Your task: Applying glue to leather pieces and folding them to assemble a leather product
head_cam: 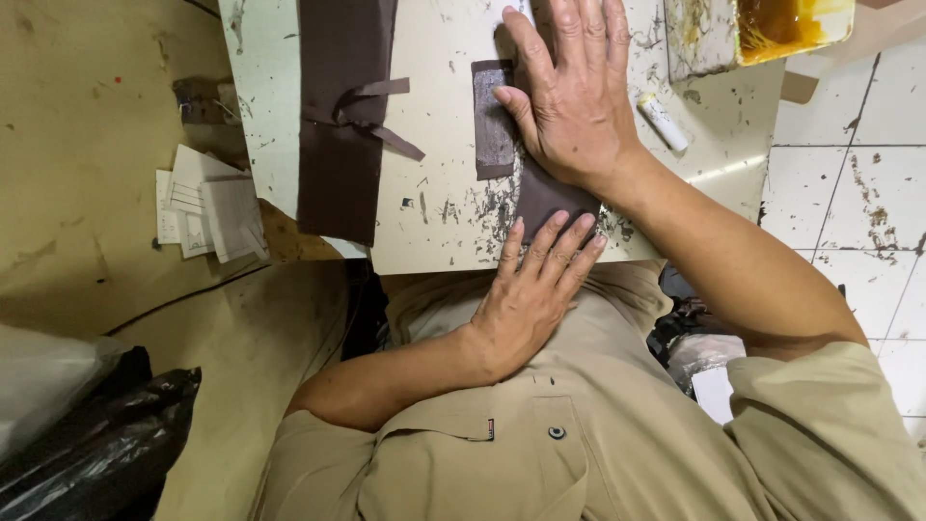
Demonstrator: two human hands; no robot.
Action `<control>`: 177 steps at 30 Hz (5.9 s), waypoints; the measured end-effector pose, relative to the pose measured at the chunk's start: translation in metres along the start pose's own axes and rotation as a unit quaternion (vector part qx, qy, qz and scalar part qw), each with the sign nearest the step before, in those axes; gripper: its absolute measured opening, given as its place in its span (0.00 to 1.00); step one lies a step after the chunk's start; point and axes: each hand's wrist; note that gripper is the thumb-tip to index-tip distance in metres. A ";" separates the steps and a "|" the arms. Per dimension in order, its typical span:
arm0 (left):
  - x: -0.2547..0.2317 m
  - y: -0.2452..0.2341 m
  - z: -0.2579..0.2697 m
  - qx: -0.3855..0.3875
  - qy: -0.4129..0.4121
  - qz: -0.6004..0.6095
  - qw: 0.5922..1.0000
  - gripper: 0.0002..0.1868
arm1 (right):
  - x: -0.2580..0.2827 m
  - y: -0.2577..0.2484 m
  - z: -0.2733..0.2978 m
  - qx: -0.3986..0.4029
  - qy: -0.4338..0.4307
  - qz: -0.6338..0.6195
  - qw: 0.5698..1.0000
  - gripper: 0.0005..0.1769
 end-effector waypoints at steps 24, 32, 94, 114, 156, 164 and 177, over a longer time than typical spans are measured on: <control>0.096 -0.089 -0.022 -0.100 0.077 0.644 0.754 0.16 | 0.014 -0.095 0.064 0.166 0.156 -0.616 0.754 0.59; 0.150 -0.099 -0.019 -0.004 -0.057 0.630 0.774 0.23 | 0.025 -0.070 0.087 0.123 0.255 -0.705 0.650 0.51; 0.222 -0.019 -0.013 -0.114 -0.371 0.506 0.771 0.10 | 0.001 -0.035 0.042 -0.124 0.301 -0.273 0.905 0.22; 0.225 -0.013 -0.012 -0.112 -0.389 0.526 0.748 0.09 | 0.005 -0.036 0.038 -0.132 0.291 -0.249 0.914 0.21; 0.225 -0.013 -0.012 -0.126 -0.367 0.503 0.772 0.09 | 0.007 -0.038 0.036 -0.122 0.268 -0.228 0.928 0.22; 0.223 -0.013 -0.012 -0.132 -0.361 0.502 0.775 0.09 | 0.006 -0.037 0.038 -0.122 0.270 -0.232 0.926 0.22; 0.224 -0.014 -0.012 -0.121 -0.359 0.475 0.794 0.10 | 0.008 -0.038 0.037 -0.128 0.263 -0.193 0.937 0.21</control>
Point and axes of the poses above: each hand's wrist, its own z-axis away from the middle knuckle, its own y-axis out of the palm, x = y × z, and after that the axes turned 9 degrees about -x, right-handed
